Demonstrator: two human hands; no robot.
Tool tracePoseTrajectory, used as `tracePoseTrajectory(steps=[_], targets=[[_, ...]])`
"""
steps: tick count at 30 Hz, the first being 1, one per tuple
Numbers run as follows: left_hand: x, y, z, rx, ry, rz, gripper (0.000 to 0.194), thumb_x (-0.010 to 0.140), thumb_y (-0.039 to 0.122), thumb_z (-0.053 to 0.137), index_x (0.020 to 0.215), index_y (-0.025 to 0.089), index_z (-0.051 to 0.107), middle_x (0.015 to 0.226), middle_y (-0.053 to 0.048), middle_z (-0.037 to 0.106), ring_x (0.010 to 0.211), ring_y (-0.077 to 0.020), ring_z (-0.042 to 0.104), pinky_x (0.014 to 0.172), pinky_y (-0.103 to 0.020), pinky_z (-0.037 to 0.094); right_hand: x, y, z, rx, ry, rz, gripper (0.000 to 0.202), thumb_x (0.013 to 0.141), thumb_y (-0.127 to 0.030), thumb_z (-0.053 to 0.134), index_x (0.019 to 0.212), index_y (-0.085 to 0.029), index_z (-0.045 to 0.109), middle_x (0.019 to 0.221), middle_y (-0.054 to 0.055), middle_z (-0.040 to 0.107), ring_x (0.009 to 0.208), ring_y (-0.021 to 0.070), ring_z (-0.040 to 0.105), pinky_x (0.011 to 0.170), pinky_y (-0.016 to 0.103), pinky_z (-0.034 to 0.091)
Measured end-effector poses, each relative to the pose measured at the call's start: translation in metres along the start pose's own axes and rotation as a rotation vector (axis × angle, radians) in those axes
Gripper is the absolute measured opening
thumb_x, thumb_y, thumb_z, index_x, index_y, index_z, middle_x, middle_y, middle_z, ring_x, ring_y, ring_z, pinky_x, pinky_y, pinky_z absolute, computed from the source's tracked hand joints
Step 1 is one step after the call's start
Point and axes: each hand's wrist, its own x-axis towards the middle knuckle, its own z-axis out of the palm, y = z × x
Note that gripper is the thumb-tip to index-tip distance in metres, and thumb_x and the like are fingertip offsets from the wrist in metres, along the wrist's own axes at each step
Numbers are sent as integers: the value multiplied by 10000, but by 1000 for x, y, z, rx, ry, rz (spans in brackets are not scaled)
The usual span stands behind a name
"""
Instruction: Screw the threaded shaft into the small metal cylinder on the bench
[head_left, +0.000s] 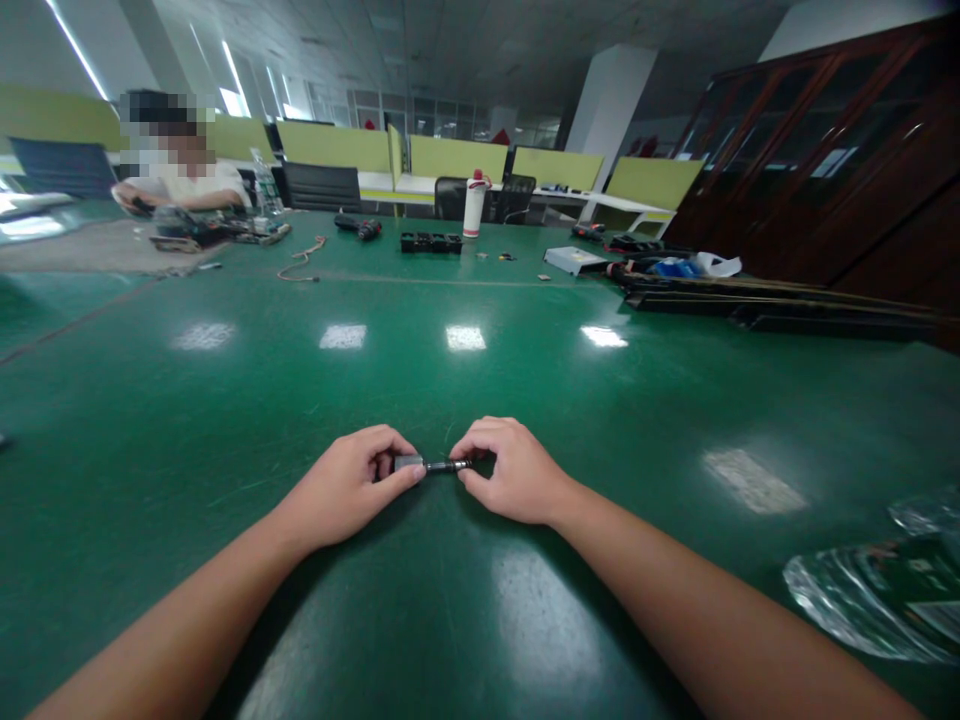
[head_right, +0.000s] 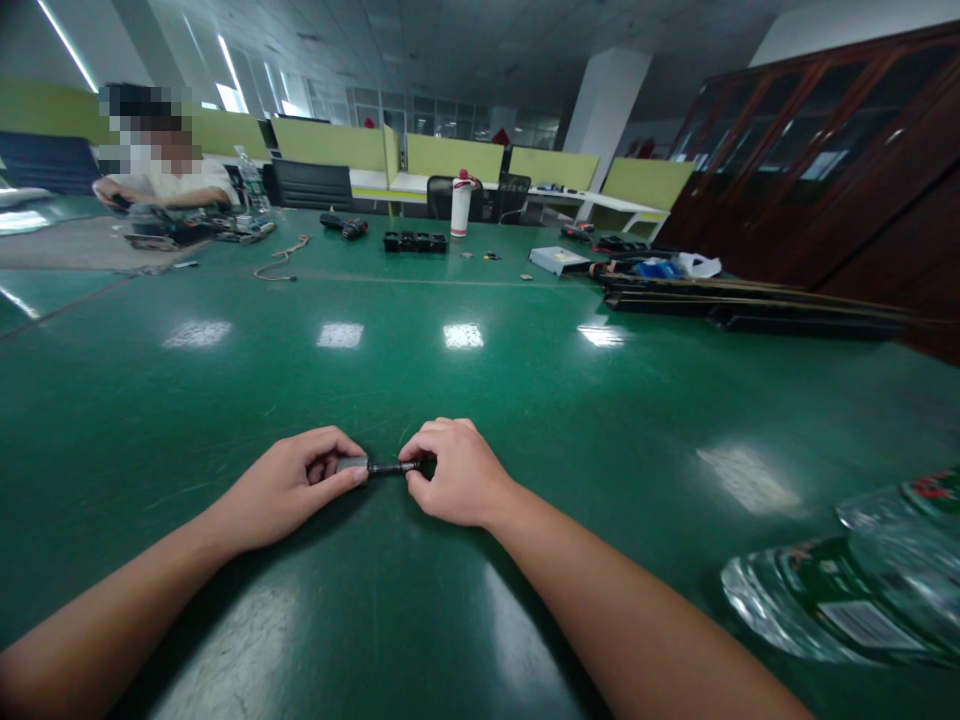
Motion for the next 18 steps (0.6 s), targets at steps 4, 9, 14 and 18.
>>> tracePoseTrajectory(steps=[4, 9, 14, 18], targets=[[0, -1, 0, 1, -39, 35, 249, 838, 406, 635, 954, 186, 662, 726, 18, 568, 650, -147, 526, 586, -244, 391, 0, -2, 3, 57, -47, -101, 122, 791, -183, 695, 909, -197, 721, 855, 15, 713, 825, 161, 613, 808, 317, 416], [-2, 1, 0, 66, -81, 96, 252, 753, 317, 726, 962, 198, 652, 813, 12, 601, 726, -160, 551, 645, -254, 397, 0, -5, 5, 60, -95, -169, 146, 838, -236, 685, 977, -207, 718, 906, 19, 725, 872, 169, 624, 838, 330, 409], [-2, 2, 0, 69, -80, 106, 234, 780, 329, 710, 967, 200, 653, 824, 11, 604, 728, -159, 552, 650, -258, 395, -1, -5, 5, 55, -92, -156, 161, 810, -236, 705, 966, -203, 720, 875, 24, 720, 850, 175, 623, 817, 329, 419], [-2, 1, 0, 73, -80, 110, 226, 784, 319, 709, 968, 201, 653, 830, 10, 606, 732, -159, 554, 651, -257, 396, -1, -5, 5, 49, -97, -155, 191, 785, -235, 723, 972, -193, 720, 873, 29, 715, 850, 181, 622, 814, 331, 425]])
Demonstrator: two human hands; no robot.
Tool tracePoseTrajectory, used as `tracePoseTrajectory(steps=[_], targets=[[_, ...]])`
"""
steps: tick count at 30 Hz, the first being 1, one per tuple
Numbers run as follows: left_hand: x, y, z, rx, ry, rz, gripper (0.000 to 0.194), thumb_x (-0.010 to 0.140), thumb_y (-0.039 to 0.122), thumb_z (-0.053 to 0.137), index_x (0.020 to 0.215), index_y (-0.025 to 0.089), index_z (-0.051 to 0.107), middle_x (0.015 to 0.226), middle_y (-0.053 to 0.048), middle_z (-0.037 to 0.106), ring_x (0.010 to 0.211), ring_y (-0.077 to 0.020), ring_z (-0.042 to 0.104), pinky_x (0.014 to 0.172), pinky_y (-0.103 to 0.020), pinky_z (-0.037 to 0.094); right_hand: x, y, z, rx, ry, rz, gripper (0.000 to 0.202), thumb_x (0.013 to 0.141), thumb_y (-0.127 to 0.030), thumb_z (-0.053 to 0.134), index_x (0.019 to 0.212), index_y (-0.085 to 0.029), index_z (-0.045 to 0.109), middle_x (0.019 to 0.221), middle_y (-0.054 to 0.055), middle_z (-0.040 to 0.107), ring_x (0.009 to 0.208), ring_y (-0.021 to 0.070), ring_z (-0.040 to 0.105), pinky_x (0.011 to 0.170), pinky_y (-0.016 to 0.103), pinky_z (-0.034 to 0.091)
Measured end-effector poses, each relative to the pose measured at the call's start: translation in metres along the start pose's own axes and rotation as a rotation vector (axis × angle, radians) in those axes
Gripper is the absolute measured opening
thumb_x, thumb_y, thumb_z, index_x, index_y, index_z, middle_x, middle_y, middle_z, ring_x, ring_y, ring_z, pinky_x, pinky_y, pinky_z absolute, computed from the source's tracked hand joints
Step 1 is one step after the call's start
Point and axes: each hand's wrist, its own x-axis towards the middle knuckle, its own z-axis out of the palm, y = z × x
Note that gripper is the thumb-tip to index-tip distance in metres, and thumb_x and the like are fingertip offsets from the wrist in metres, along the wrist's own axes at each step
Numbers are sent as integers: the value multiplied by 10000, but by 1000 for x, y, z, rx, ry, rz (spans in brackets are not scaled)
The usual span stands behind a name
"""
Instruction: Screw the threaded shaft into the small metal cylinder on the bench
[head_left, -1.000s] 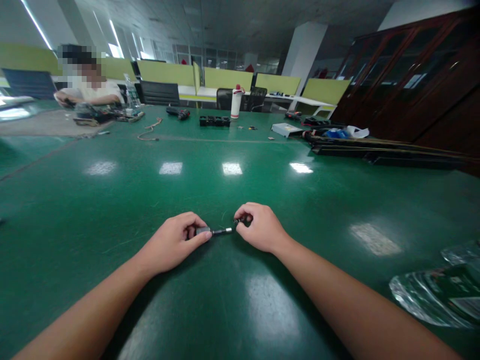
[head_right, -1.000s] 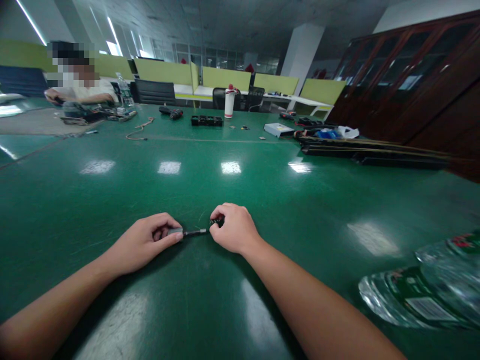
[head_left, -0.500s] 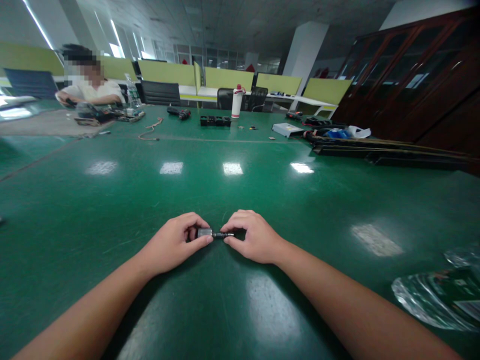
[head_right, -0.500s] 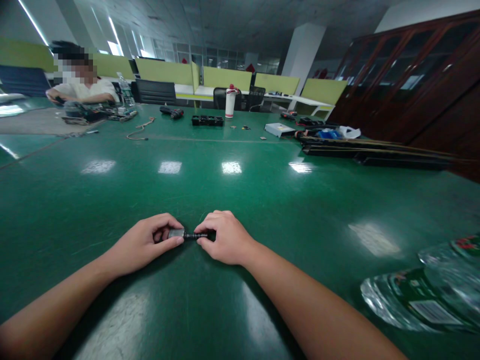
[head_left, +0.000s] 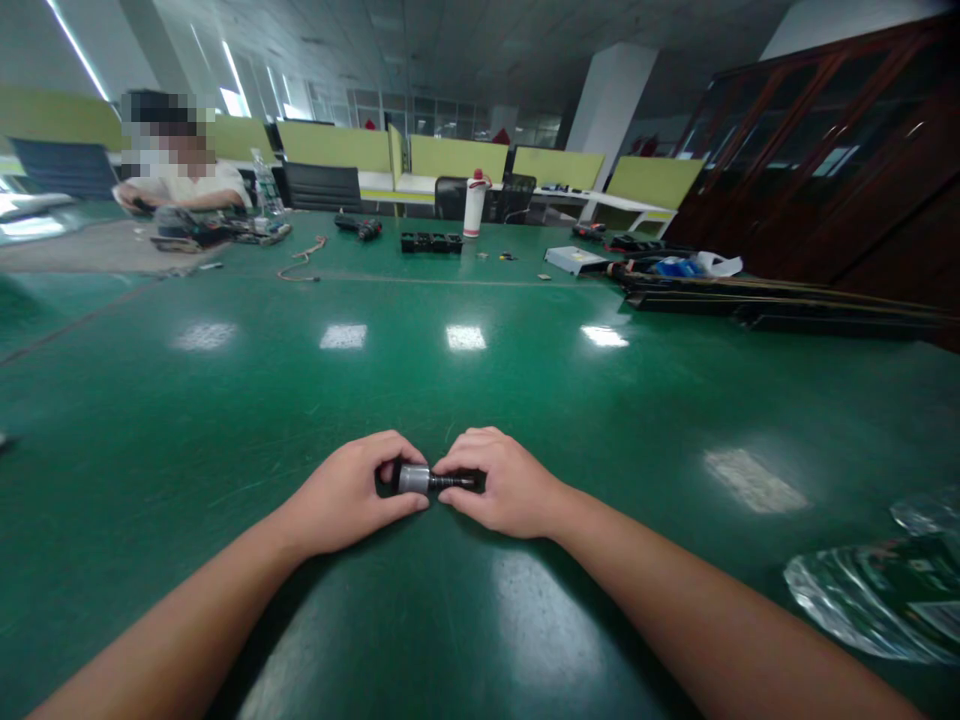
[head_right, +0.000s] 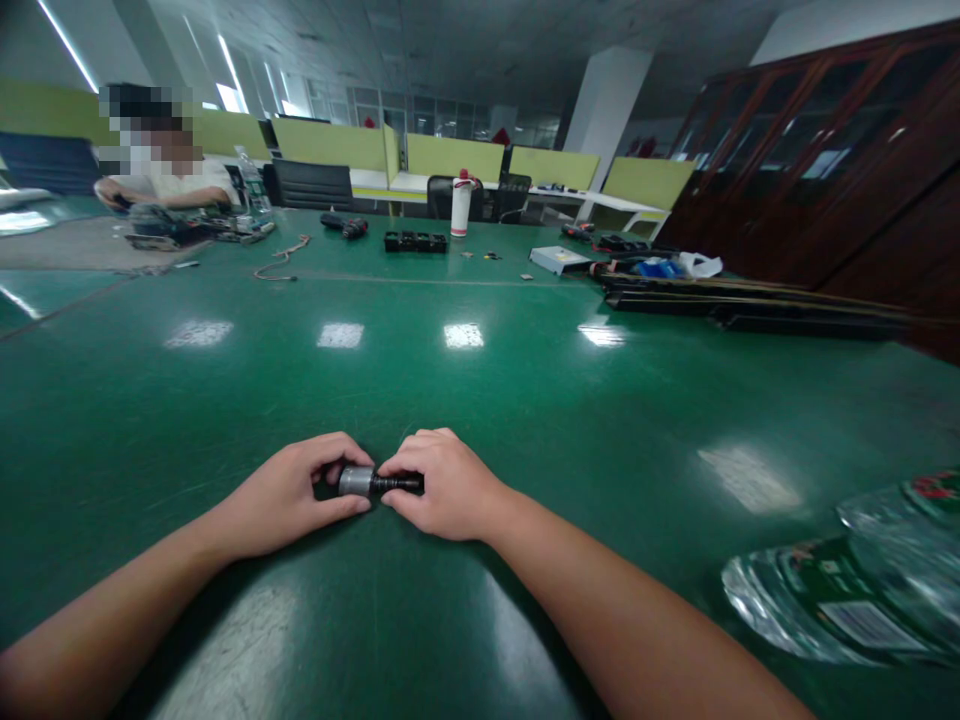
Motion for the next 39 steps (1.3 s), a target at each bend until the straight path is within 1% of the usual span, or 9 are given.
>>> tracePoseTrajectory(steps=[9, 12, 16, 18, 23, 32, 39], targets=[[0, 1, -1, 5, 4, 6, 238, 769, 326, 711, 965, 203, 654, 820, 12, 609, 729, -158, 557, 650, -254, 401, 0, 1, 1, -2, 5, -7, 187, 799, -234, 711, 983, -201, 717, 883, 24, 718, 856, 175, 622, 823, 329, 420], [0, 2, -1, 5, 3, 16, 281, 757, 368, 721, 971, 199, 653, 819, 8, 612, 728, -159, 555, 647, -254, 404, 0, 1, 1, -7, 2, -5, 180, 801, -230, 706, 979, -207, 716, 889, 23, 720, 865, 175, 621, 827, 329, 420], [-1, 3, -2, -31, 12, 19, 258, 855, 422, 617, 963, 193, 668, 809, -4, 618, 719, -153, 552, 646, -252, 406, 1, -1, -1, -10, -1, 7, 170, 811, -222, 691, 978, -209, 716, 885, 26, 718, 867, 176, 622, 833, 330, 421], [-1, 3, -1, -43, 18, 14, 254, 880, 418, 588, 957, 193, 676, 802, -5, 621, 712, -149, 550, 642, -250, 405, 1, -2, -1, -9, -3, 9, 162, 812, -223, 689, 970, -208, 716, 878, 27, 718, 861, 178, 622, 830, 330, 421], [0, 2, -1, -44, 16, 10, 241, 870, 406, 610, 959, 194, 682, 803, -2, 623, 716, -148, 550, 642, -247, 402, 1, -2, 0, -7, 6, 13, 146, 804, -230, 692, 947, -209, 711, 851, 23, 711, 835, 176, 615, 821, 327, 418], [0, 2, -1, -49, 8, 8, 223, 881, 392, 600, 953, 196, 678, 802, 1, 622, 713, -146, 549, 639, -245, 399, 0, -3, -1, 8, 25, 14, 119, 753, -185, 700, 871, -193, 700, 781, 5, 677, 778, 159, 596, 779, 310, 408], [-1, 2, -1, -47, 13, 12, 228, 874, 398, 604, 949, 197, 679, 812, -6, 635, 716, -151, 552, 642, -244, 403, 0, -2, -2, 3, 16, 16, 122, 773, -254, 726, 881, -202, 701, 801, 9, 693, 795, 163, 609, 792, 315, 410]])
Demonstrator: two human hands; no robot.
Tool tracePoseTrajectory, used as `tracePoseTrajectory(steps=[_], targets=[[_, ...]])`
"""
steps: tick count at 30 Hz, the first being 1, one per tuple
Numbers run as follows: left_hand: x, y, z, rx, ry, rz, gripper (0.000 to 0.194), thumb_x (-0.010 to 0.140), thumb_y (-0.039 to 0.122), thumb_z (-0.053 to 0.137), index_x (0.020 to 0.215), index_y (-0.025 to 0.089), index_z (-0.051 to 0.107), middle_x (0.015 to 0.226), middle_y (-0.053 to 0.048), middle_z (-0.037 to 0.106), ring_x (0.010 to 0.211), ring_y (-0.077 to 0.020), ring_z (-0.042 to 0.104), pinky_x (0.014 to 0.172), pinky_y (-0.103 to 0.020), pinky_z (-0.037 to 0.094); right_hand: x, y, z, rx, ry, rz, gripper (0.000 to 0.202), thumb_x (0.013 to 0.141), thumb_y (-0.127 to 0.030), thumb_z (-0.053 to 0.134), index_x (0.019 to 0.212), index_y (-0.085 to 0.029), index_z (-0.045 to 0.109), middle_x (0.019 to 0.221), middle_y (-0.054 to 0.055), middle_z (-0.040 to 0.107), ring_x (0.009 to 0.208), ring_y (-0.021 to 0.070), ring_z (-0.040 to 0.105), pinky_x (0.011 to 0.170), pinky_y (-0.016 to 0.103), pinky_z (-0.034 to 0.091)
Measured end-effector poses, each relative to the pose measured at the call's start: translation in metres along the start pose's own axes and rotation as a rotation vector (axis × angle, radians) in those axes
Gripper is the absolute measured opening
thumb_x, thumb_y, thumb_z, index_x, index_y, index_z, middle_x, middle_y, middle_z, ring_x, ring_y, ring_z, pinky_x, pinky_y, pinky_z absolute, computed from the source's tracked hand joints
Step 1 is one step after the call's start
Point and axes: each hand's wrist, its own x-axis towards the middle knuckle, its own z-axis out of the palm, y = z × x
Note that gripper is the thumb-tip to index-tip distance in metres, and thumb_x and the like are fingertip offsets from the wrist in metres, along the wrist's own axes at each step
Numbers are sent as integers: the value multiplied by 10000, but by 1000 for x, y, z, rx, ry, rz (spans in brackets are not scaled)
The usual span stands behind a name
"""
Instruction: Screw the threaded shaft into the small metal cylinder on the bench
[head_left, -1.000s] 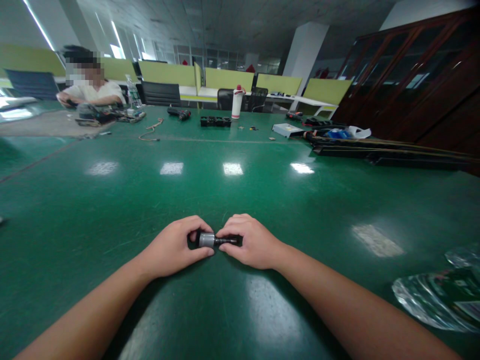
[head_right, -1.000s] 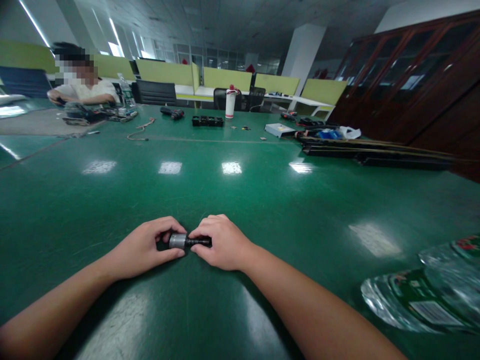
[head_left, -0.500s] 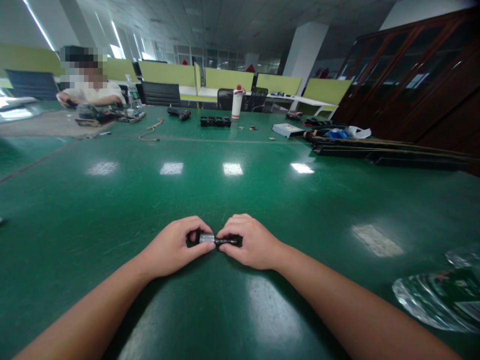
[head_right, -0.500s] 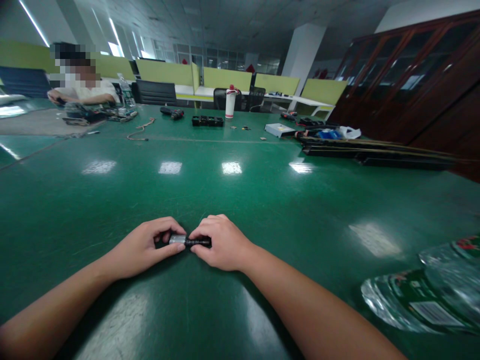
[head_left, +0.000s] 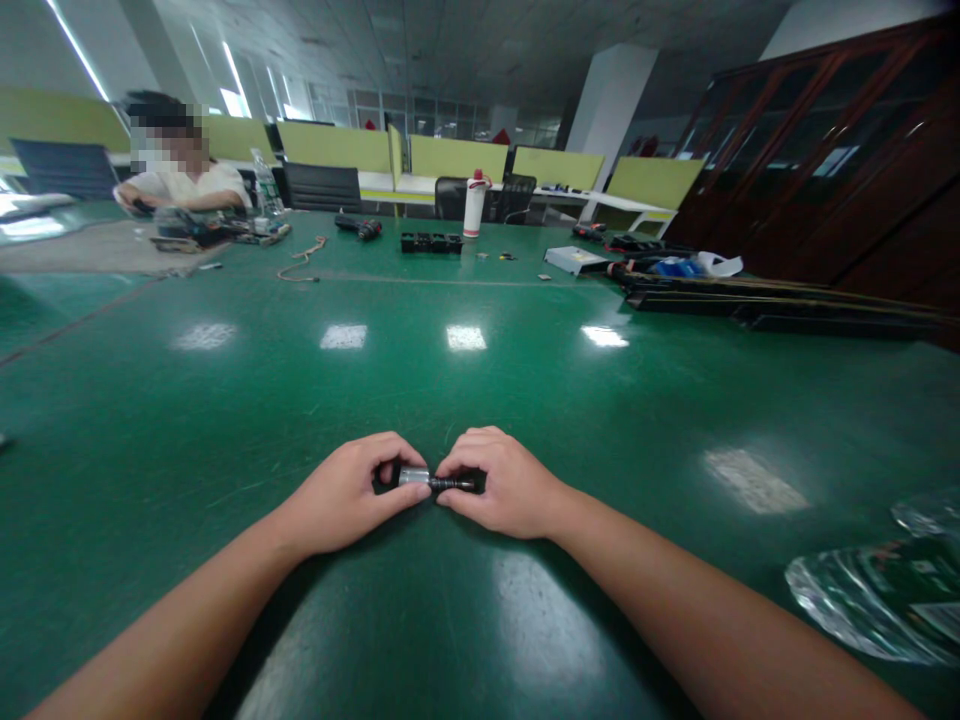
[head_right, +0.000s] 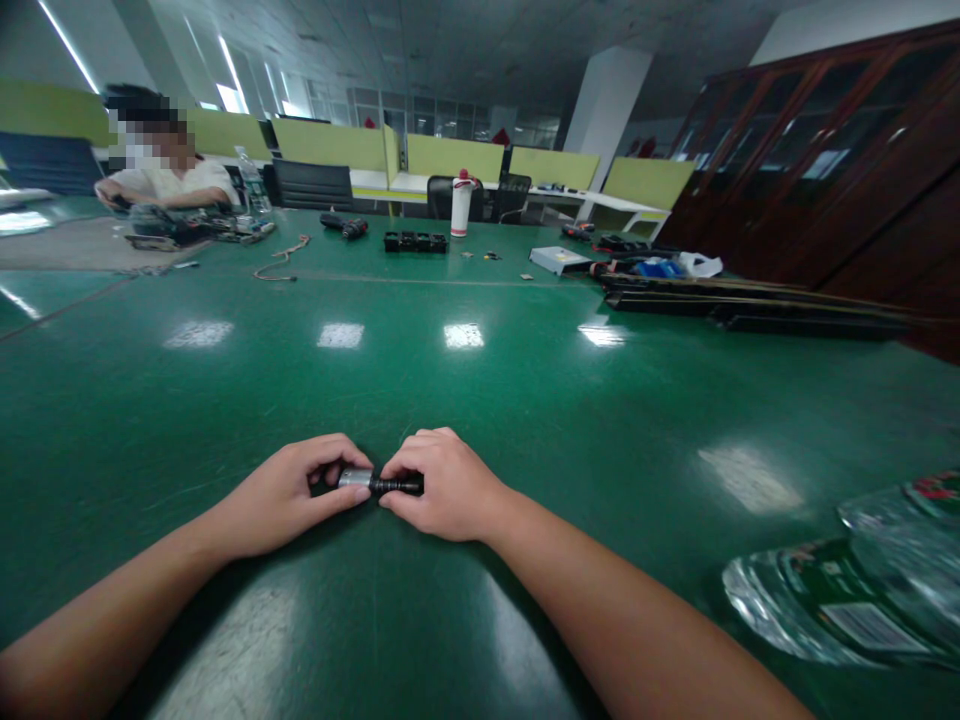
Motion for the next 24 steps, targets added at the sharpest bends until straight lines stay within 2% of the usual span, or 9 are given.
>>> tracePoseTrajectory(steps=[10, 24], targets=[[1, -1, 1, 0, 10, 10, 247, 882, 417, 584, 948, 200, 683, 796, -6, 633, 706, -149, 547, 628, -240, 398, 0, -1, 0, -20, 20, 27, 80, 762, -230, 716, 834, -203, 692, 773, -1, 688, 774, 156, 611, 785, 312, 401], [2, 1, 2, 20, 31, -48, 267, 866, 435, 581, 923, 191, 674, 734, 3, 606, 661, -148, 535, 579, -238, 381, 1, 1, -2, -75, 72, 120, 45, 748, -176, 685, 787, -191, 672, 761, 2, 672, 753, 157, 579, 765, 318, 396]])
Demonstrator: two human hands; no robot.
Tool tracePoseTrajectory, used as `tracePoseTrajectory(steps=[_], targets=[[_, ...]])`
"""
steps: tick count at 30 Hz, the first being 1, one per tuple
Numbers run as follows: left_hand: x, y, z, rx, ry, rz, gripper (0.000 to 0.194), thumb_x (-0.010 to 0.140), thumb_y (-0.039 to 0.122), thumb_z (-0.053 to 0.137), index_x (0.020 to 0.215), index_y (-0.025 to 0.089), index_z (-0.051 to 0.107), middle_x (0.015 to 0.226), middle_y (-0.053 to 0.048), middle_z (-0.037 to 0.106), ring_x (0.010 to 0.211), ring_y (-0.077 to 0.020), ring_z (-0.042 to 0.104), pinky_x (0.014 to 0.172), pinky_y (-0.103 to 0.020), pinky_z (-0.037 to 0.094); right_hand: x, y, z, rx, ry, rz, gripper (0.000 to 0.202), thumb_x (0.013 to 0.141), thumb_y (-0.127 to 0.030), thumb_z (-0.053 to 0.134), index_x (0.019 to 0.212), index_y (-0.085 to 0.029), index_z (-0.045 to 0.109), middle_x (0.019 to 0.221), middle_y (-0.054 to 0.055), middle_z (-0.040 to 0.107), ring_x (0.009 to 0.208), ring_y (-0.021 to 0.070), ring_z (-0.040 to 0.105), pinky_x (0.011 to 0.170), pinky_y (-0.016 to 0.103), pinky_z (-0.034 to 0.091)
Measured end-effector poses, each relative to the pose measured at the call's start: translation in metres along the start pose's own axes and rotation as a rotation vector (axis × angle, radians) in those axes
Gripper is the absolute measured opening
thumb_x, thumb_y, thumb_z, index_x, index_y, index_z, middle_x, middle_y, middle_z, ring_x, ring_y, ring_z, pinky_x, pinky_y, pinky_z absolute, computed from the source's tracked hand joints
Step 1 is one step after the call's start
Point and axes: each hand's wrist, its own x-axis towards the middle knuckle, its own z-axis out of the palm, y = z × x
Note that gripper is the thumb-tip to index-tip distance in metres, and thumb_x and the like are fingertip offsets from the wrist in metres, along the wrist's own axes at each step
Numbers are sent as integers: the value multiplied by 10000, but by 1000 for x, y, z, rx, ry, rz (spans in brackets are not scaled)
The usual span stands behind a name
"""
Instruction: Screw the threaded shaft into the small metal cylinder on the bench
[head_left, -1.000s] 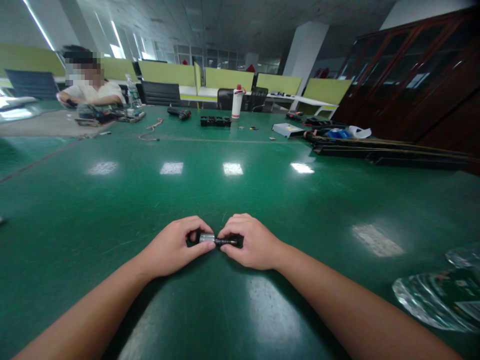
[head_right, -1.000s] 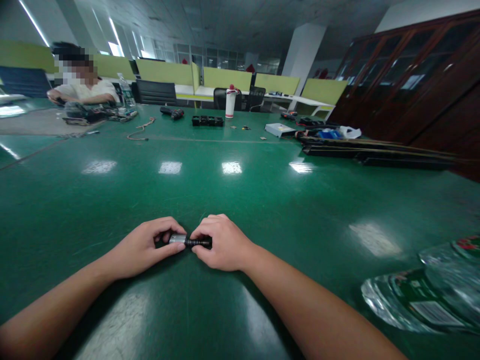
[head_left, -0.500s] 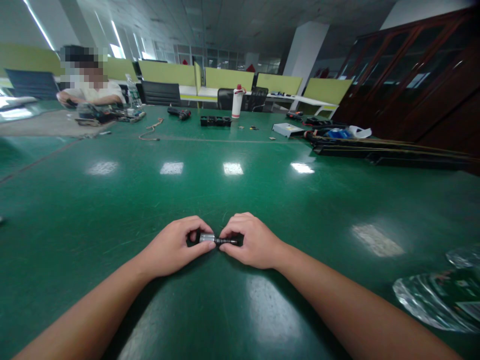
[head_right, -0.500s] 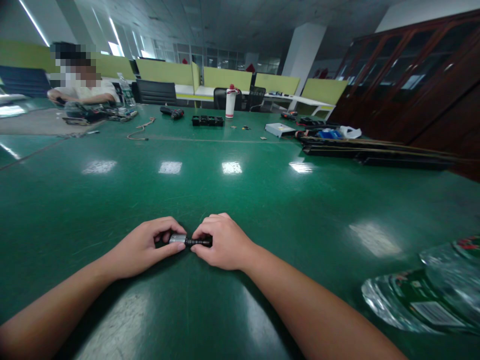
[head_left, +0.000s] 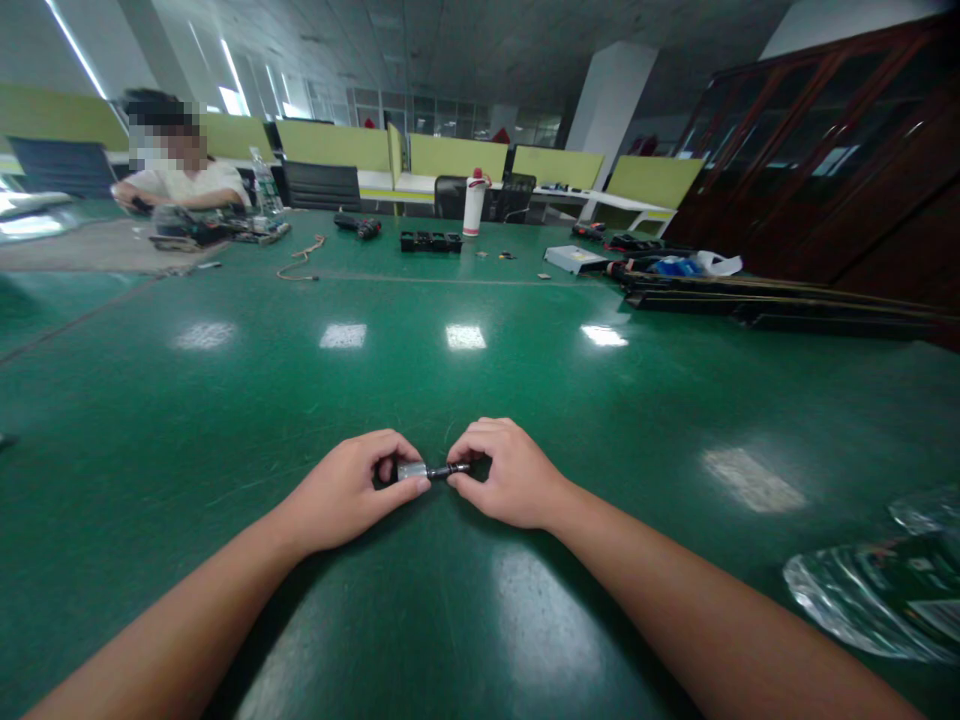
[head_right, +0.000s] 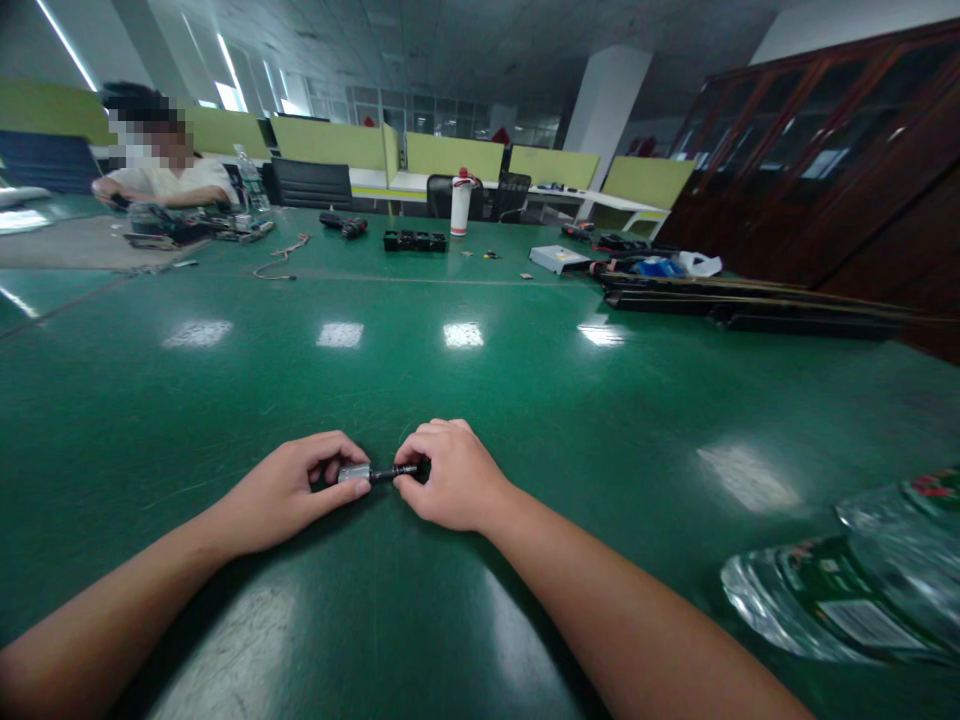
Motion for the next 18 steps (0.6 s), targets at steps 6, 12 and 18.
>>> tracePoseTrajectory(steps=[6, 12, 18], targets=[[0, -2, 0, 10, 33, -24, 273, 851, 441, 603, 933, 190, 671, 725, 5, 593, 643, -148, 529, 574, -243, 383, 1, 2, 0, -5, 22, 37, 56, 741, -168, 687, 788, -190, 667, 766, 6, 669, 766, 160, 577, 757, 316, 401], [0, -3, -1, 1, 39, -43, 304, 876, 466, 580, 964, 189, 668, 723, 3, 594, 634, -151, 528, 573, -247, 394, 1, 5, -1, -19, 45, 83, 66, 731, -172, 686, 793, -191, 673, 772, 11, 672, 772, 164, 578, 739, 306, 413], [-1, -2, -2, -12, 45, -69, 307, 876, 469, 582, 953, 183, 665, 726, 2, 600, 627, -151, 529, 567, -248, 398, 2, 14, -3, -42, 102, 219, 62, 711, -175, 662, 767, -196, 681, 754, 14, 657, 708, 155, 562, 666, 285, 412]])
